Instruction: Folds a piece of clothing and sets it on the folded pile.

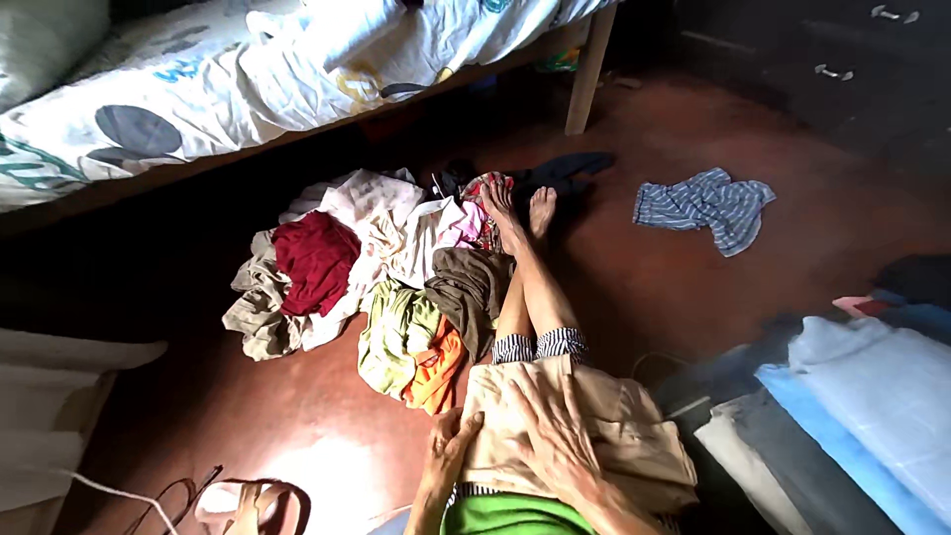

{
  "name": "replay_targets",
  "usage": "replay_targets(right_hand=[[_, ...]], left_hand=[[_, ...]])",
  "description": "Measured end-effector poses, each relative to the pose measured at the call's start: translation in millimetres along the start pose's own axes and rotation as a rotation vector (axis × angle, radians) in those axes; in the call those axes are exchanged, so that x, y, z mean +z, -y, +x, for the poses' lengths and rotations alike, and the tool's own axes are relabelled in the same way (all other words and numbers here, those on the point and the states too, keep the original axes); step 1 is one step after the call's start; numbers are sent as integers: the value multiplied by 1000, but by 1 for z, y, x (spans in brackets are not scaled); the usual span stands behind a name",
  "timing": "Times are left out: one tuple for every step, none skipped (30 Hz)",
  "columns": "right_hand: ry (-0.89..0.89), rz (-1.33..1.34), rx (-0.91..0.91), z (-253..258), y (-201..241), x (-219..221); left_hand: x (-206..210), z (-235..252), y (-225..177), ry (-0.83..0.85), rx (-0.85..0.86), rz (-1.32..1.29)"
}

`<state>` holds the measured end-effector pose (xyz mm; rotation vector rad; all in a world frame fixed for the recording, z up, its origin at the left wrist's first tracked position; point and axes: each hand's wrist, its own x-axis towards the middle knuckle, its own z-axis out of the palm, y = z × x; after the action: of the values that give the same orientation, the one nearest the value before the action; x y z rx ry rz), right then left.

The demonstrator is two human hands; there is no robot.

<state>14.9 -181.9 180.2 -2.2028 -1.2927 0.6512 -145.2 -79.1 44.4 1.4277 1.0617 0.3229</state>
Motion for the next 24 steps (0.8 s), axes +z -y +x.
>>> replay_targets(right_hand=[[85,-38,26,0,-1,1],[132,-64,31,-2,-5,4],[148,-61,31,-6,-12,12],[144,-49,16,-12,-18,19],[93,-33,-33,-18,-25,27],[26,18,-77,-24,-29,33],[-35,120,-105,-29,-30,35],[-70,255,-103,-31,-30,35],[-73,445,-67,-31,-31,34],[-78,660,-8,-29,-35,33],[-84,886,56,-27,-40,30],[-57,1122,129,-27,-46,23],[-42,1341,228,-28,-52,13],[-54,1484,302,-28,-60,4],[-76,1516,338,-31,-65,-8],[-94,1461,361,-33,-67,-19],[-126,1350,385,-34,-67,-25],[-158,1236,411,-35,-65,-27],[-178,1151,428,-36,-62,-28],[-202,1094,430,-37,-59,-27],[-238,1053,419,-39,-57,-25],[-273,1013,394,-41,-58,-23],[-276,961,379,-43,-56,-26],[-241,878,370,-43,-52,-32]], left_hand=[[0,-3,-3,-1,5,-19],[-1,-6,-7,-1,10,-48],[-1,-9,-13,-10,4,-78],[-2,-14,-21,-23,-10,-114],[-2,-18,-31,-29,-20,-142],[-2,-23,-41,-27,-16,-152],[0,-27,-52,-22,4,-144],[3,-30,-64,-5,42,-129],[8,-34,-79,17,91,-111],[17,-38,-92,48,150,-101],[27,-44,-104,98,209,-97],[38,-49,-112,180,280,-87],[47,-52,-115,316,357,-64],[54,-53,-113,486,426,-34],[61,-52,-109,663,481,-11],[67,-50,-103,815,514,-2],[73,-48,-95,882,548,9],[79,-48,-86,852,565,-12],[83,-49,-77,733,559,-74],[85,-49,-71,544,541,-152],[85,-46,-70,347,522,-211],[81,-39,-69,186,505,-232],[76,-31,-69,73,480,-215],[70,-24,-67,26,427,-169]])
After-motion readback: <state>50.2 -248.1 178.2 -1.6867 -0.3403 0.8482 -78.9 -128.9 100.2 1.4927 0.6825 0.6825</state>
